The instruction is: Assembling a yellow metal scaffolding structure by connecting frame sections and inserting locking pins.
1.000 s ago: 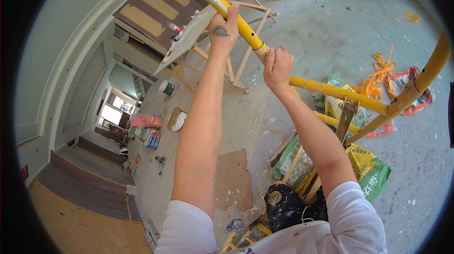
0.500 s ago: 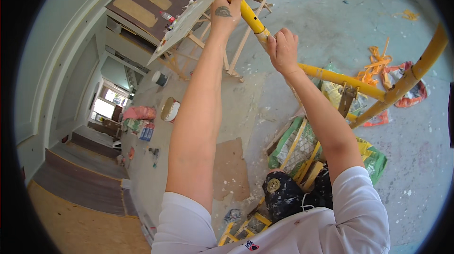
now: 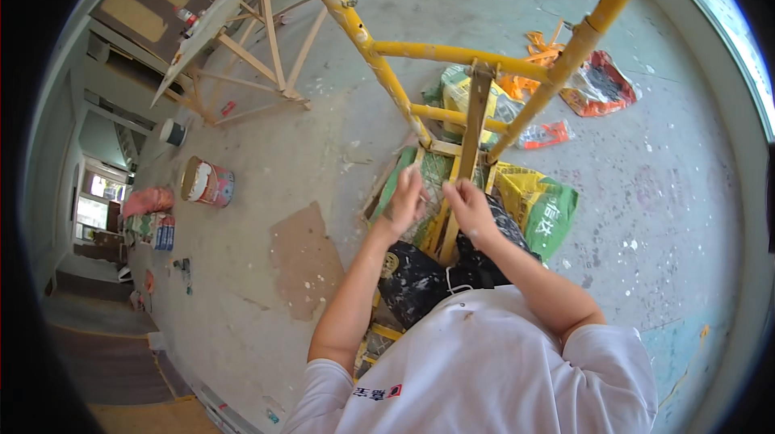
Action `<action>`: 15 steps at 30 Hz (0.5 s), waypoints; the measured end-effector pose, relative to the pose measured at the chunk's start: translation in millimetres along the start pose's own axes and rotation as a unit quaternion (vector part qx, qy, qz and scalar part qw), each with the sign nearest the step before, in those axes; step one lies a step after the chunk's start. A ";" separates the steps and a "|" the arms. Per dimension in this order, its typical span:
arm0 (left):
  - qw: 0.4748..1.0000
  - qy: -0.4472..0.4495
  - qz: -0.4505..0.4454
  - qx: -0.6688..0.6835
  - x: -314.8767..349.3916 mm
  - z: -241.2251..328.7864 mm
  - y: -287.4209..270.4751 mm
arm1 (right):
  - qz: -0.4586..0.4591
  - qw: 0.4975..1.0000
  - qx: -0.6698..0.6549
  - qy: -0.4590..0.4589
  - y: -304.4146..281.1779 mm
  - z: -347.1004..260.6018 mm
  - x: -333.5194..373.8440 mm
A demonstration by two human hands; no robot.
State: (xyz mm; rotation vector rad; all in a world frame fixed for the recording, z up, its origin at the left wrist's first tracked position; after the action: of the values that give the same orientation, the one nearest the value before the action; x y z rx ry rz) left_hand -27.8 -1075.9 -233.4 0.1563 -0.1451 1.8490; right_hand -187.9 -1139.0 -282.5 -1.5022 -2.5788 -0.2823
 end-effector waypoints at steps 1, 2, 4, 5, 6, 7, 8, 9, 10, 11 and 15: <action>0.997 0.026 -0.004 -0.074 9.9 -14.7 20.4 | 0.001 1.000 0.004 0.003 -3.0 20.4 19.1; 0.987 0.058 -0.006 -0.149 18.1 -21.6 38.6 | -0.002 0.999 -0.031 0.014 -5.1 36.7 32.8; 0.972 0.111 -0.041 -0.204 32.5 -22.8 63.7 | -0.007 0.997 -0.080 -0.006 -6.0 51.7 41.3; 0.962 0.131 -0.038 -0.235 40.1 -17.4 74.9 | -0.008 0.995 -0.093 -0.035 -5.9 52.9 46.1; 0.962 0.136 -0.038 -0.232 44.0 -20.8 82.4 | 0.008 0.997 -0.047 -0.054 -10.7 52.4 48.6; 0.958 0.146 -0.042 -0.245 48.0 -24.3 85.7 | 0.006 0.997 -0.043 -0.060 -11.8 47.8 52.6; 0.953 0.156 -0.045 -0.257 49.2 -26.4 87.6 | -0.003 0.998 -0.041 -0.052 -12.7 43.5 55.5; 0.952 0.163 -0.041 -0.255 46.3 -27.5 87.6 | -0.012 0.998 -0.038 -0.044 -13.7 38.4 56.6; 0.945 0.189 -0.037 -0.264 46.5 -25.0 87.4 | -0.018 0.999 -0.003 -0.040 -15.4 32.5 56.9; 0.937 0.215 -0.032 -0.272 46.3 -22.3 86.7 | -0.021 0.999 0.001 -0.041 -16.9 26.9 57.3; 0.984 0.130 0.000 -0.121 44.1 3.4 74.6 | -0.030 0.982 -0.165 0.086 -41.0 19.5 47.5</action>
State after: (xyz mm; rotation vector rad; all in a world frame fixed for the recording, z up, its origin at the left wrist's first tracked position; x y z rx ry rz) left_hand -111.5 -1055.7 -223.5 -0.2532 -0.1851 1.8173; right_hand -247.5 -1114.2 -294.7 -1.4210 -2.5316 -0.8454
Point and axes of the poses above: each hand's wrist, its own x-axis away from the middle knuckle, its own y-axis out of the palm, z = x × y, the point moved 1 cm from there along -x, towards the middle knuckle, and after that the axes turned 9 degrees about y, right-handed, at the moved point
